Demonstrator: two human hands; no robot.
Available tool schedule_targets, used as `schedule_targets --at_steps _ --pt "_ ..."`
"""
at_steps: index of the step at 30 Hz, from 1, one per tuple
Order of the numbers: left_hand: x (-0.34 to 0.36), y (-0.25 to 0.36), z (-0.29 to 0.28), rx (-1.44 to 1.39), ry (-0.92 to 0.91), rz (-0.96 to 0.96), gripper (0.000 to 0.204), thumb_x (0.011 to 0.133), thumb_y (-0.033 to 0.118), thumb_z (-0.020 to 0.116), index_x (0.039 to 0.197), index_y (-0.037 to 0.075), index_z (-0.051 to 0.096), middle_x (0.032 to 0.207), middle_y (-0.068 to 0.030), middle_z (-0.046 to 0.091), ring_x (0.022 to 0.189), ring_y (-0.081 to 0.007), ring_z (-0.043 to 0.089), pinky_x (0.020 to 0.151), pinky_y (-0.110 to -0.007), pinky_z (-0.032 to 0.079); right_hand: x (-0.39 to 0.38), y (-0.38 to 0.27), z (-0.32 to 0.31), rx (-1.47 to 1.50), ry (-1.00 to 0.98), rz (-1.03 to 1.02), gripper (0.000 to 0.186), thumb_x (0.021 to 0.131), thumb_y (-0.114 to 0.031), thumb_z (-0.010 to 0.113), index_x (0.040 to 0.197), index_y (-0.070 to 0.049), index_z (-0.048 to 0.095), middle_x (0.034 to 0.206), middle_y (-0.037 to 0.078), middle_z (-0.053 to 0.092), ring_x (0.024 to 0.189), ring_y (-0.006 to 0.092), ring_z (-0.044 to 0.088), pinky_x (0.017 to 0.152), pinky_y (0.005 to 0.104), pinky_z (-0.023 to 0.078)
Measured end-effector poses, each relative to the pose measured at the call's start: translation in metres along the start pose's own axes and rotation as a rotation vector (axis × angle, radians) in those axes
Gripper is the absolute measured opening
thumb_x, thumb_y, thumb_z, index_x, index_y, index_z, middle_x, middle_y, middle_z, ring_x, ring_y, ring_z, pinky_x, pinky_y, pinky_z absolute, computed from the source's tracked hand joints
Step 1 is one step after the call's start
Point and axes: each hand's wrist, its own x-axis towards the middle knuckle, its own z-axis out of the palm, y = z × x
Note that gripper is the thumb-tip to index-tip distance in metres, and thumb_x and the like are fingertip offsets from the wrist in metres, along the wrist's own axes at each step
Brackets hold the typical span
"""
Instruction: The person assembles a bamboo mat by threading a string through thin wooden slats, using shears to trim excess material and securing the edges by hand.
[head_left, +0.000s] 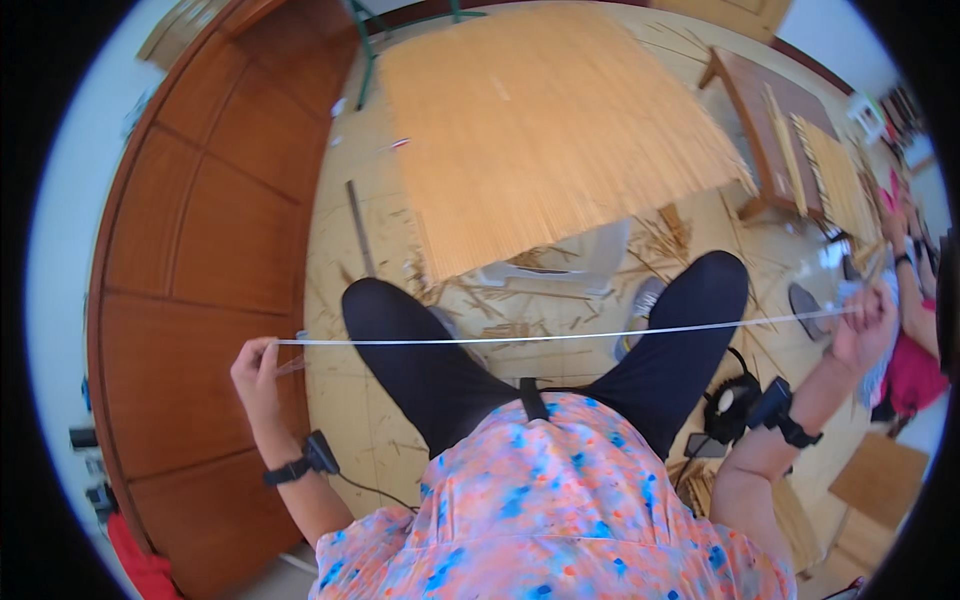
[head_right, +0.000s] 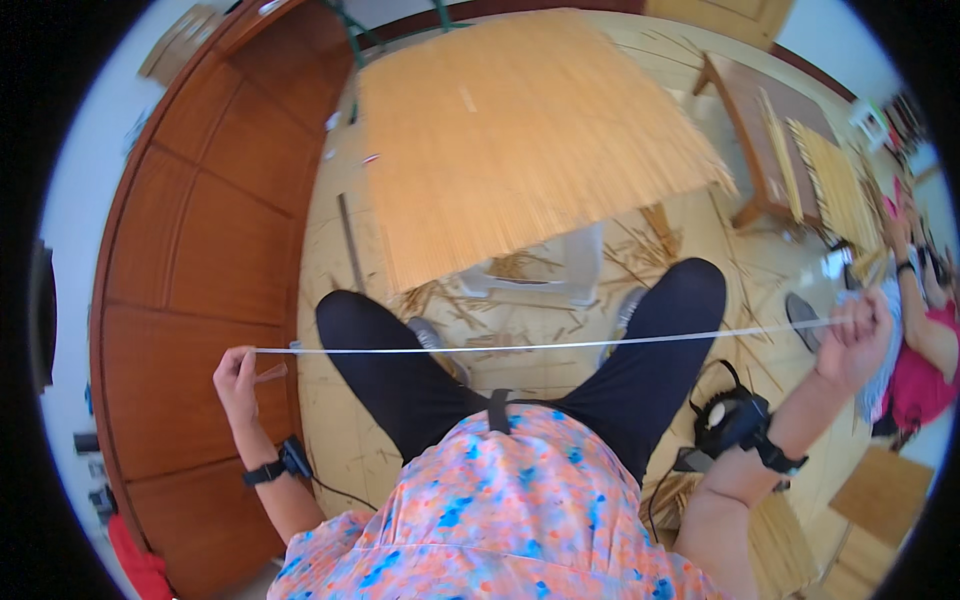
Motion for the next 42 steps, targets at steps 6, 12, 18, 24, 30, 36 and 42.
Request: schedule_targets --at_steps 6,12,18,24,30,36,42 --pt "-0.011 -0.06 -0.047 -0.098 0.131 -0.15 0.006 0.086 0.008 0.057 0.083 0.003 0.061 0.062 0.0073 0.043 0.05 -0.0002 0.03 0.044 -0.017 0.021 0.014 -0.01 -0.002 0.024 -0.05 -0.011 0.012 0.09 -0.012 0.044 0.085 -0.002 0.049 0.048 -0.006 0.023 0.041 0.0041 0.02 0.04 0.0199 0.018" --pt "-0.002 -0.096 -0.045 -0.213 0.131 -0.237 0.008 0.087 0.012 0.057 0.086 0.004 0.06 0.063 0.0072 0.041 0.05 -0.0002 0.029 0.043 -0.017 0.021 0.017 -0.035 -0.01 -0.074 0.307 -0.093 0.011 0.087 -0.013 0.047 0.083 -0.004 0.048 0.046 -0.006 0.024 0.038 0.0053 0.019 0.038 0.0216 0.02" --pt "-0.022 -0.148 -0.069 -0.395 0.218 -0.261 0.008 0.087 0.012 0.056 0.086 0.005 0.057 0.064 0.0049 0.042 0.053 -0.0025 0.032 0.046 -0.018 0.024 0.013 -0.014 0.044 -0.106 0.589 -0.147 0.01 0.086 -0.016 0.049 0.078 -0.009 0.049 0.045 -0.007 0.026 0.036 0.0064 0.023 0.035 0.0222 0.02" --pt "-0.022 -0.162 -0.081 -0.445 0.292 -0.272 0.006 0.087 0.012 0.057 0.085 0.007 0.054 0.068 0.0032 0.046 0.056 -0.0046 0.038 0.048 -0.018 0.029 0.003 -0.006 0.029 -0.05 0.43 -0.127 0.01 0.084 -0.016 0.052 0.078 -0.008 0.051 0.046 -0.006 0.026 0.036 0.0066 0.023 0.035 0.022 0.019" --pt "-0.031 -0.167 -0.108 -1.075 0.433 -0.185 0.013 0.087 0.017 0.059 0.089 0.005 0.055 0.07 0.001 0.052 0.057 -0.0064 0.044 0.049 -0.019 0.035 -0.026 0.048 0.016 -0.191 0.41 0.208 0.012 0.085 -0.018 0.052 0.077 -0.008 0.051 0.048 -0.007 0.027 0.037 0.005 0.026 0.034 0.0209 0.019" --pt "-0.041 -0.152 -0.127 -1.227 0.431 -0.131 0.019 0.089 0.023 0.055 0.087 0.004 0.056 0.071 -0.0025 0.058 0.054 -0.0063 0.05 0.049 -0.016 0.044 -0.048 0.084 -0.007 -0.214 0.003 0.537 0.014 0.085 -0.018 0.053 0.087 -0.004 0.057 0.059 -0.003 0.043 0.045 0.0046 0.034 0.04 0.0181 0.028" --pt "-0.019 -0.131 -0.134 -1.192 0.488 -0.112 0.018 0.087 0.024 0.056 0.08 0.007 0.056 0.064 -0.0036 0.055 0.049 -0.0087 0.046 0.044 -0.022 0.043 -0.005 0.153 -0.006 -0.686 0.126 0.391 0.028 0.084 -0.023 0.057 0.105 -0.005 0.057 0.099 0.004 0.06 0.066 0.0085 0.051 0.055 0.0209 0.042"
